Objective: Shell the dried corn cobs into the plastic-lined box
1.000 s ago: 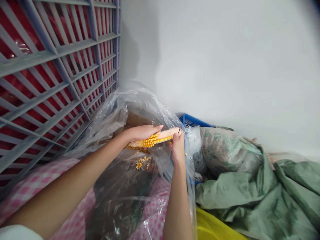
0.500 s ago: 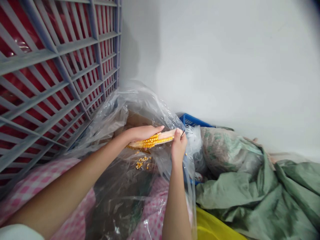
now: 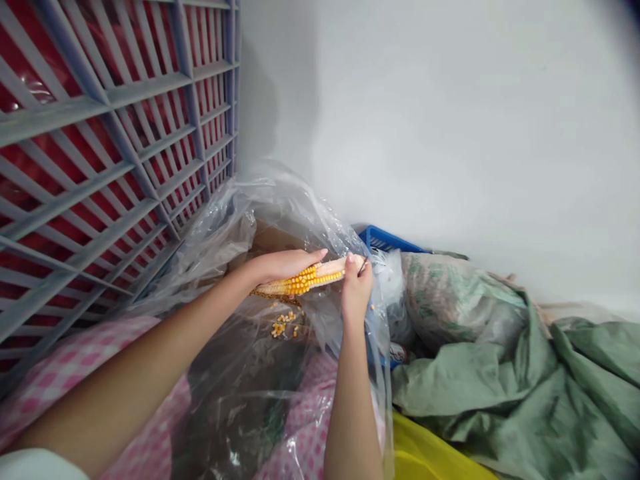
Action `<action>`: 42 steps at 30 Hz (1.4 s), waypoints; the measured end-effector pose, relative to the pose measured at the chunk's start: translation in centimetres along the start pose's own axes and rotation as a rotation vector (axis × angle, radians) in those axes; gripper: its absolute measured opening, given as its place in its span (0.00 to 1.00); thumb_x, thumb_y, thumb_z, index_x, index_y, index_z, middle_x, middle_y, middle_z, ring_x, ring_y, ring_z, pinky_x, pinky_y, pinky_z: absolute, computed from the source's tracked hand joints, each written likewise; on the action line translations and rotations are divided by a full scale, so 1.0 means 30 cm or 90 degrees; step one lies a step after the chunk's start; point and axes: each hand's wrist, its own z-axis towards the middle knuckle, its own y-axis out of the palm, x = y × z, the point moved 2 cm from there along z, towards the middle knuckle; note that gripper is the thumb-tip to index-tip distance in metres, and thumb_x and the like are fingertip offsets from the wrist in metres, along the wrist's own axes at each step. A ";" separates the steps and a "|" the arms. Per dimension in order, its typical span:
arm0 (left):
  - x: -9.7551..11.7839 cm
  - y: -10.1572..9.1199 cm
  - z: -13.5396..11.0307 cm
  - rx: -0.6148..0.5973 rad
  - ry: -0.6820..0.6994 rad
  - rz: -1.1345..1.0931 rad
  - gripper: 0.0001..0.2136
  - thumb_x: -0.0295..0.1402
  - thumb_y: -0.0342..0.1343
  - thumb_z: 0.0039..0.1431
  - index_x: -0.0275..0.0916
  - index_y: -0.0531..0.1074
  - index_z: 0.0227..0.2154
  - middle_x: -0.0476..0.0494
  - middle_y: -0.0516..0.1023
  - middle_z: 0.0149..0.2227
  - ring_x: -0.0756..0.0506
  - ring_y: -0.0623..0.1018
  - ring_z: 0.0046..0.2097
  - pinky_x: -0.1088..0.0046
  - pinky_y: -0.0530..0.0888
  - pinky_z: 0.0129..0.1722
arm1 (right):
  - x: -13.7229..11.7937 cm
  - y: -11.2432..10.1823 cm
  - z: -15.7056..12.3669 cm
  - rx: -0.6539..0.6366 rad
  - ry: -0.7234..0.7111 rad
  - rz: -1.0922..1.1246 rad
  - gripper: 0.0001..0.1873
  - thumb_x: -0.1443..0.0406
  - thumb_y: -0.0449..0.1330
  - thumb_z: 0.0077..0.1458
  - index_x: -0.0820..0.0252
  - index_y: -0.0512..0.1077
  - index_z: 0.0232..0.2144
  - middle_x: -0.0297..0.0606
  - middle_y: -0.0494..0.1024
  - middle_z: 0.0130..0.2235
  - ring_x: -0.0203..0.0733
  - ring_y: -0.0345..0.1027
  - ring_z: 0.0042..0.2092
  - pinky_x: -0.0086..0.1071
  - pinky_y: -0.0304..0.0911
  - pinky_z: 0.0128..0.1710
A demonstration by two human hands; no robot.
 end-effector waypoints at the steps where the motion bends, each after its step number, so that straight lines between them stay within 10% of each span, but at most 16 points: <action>1: 0.000 0.000 0.000 0.000 0.002 -0.006 0.36 0.59 0.32 0.49 0.36 0.69 0.46 0.42 0.67 0.52 0.40 0.66 0.52 0.72 0.59 0.51 | 0.002 -0.002 0.000 0.000 -0.009 0.002 0.22 0.50 0.52 0.47 0.61 0.62 0.35 0.35 0.68 0.32 0.36 0.62 0.33 0.30 0.58 0.36; 7: 0.004 -0.004 -0.002 0.007 -0.012 -0.044 0.36 0.59 0.32 0.49 0.35 0.71 0.42 0.40 0.70 0.49 0.41 0.68 0.50 0.71 0.60 0.50 | 0.030 0.011 0.002 -0.094 -0.025 0.082 0.27 0.50 0.53 0.46 0.60 0.59 0.44 0.39 0.68 0.38 0.37 0.63 0.37 0.30 0.59 0.37; 26: -0.011 0.021 0.006 0.021 -0.024 -0.172 0.29 0.57 0.40 0.48 0.35 0.73 0.28 0.44 0.75 0.22 0.45 0.74 0.31 0.73 0.68 0.33 | -0.018 0.023 -0.015 0.019 -0.007 -0.100 0.24 0.48 0.47 0.50 0.62 0.63 0.37 0.38 0.71 0.32 0.39 0.64 0.34 0.30 0.55 0.35; 42: 0.022 0.012 -0.003 0.038 0.015 -0.044 0.32 0.58 0.33 0.49 0.36 0.73 0.30 0.43 0.77 0.36 0.43 0.73 0.39 0.73 0.64 0.41 | 0.010 0.025 0.007 -0.059 0.002 0.075 0.29 0.50 0.55 0.44 0.60 0.58 0.44 0.39 0.68 0.39 0.38 0.64 0.39 0.32 0.59 0.41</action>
